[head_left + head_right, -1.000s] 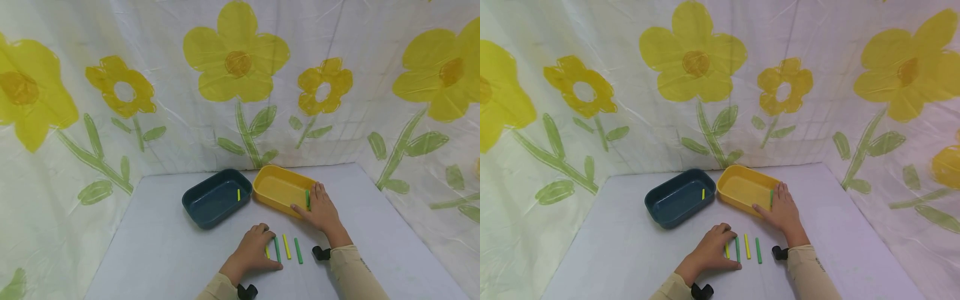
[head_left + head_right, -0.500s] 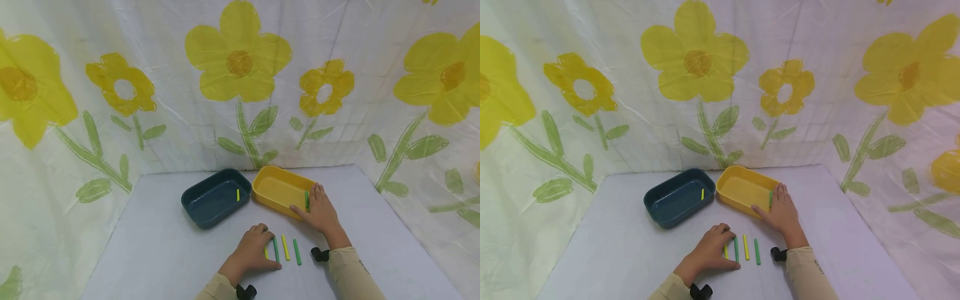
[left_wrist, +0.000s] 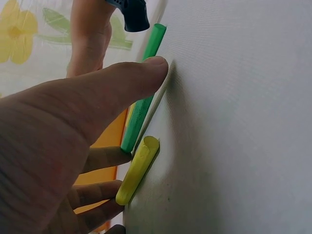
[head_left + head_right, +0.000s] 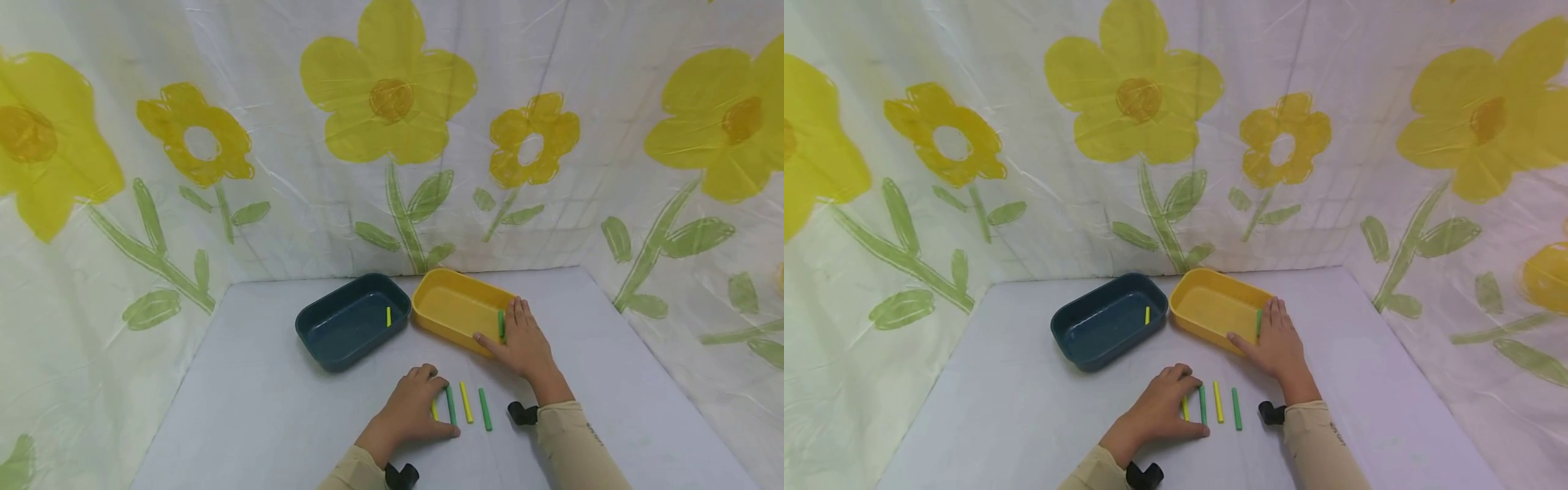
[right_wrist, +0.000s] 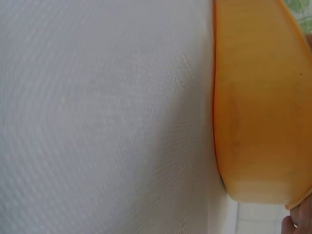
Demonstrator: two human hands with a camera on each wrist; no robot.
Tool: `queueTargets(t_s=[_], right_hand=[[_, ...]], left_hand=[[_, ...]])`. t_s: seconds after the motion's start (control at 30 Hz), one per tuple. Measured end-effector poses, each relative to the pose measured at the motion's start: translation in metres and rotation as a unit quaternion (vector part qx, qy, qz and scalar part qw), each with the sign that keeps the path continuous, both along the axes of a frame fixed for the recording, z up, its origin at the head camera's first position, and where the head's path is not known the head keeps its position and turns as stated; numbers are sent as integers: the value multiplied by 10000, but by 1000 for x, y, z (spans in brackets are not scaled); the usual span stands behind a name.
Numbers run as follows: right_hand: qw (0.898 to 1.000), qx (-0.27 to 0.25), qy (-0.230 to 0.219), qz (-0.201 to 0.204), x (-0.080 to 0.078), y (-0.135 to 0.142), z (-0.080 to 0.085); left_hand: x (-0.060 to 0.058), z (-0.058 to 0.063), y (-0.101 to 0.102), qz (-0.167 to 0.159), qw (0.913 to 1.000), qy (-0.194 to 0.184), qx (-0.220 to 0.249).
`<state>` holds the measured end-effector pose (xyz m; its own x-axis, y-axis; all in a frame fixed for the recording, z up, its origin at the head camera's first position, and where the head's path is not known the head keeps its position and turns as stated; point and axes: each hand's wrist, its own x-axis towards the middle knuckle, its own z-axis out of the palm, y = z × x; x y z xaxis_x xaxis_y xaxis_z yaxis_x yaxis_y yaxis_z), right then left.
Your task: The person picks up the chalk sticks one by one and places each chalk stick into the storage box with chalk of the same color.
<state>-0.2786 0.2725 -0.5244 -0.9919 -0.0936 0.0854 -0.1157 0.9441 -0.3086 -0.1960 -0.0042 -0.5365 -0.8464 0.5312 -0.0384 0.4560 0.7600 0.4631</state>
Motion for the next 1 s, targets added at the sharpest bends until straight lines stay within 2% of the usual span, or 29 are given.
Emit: queueTargets(t_s=[0.57,1.0], right_hand=[[10000,-39,31,10,1,-1,1],[10000,-48,42,47,1,2,-1]], left_hand=[[0,4,-2,-4,10000,-72,3],[-5,13,-4,-54,9992,-270,278]])
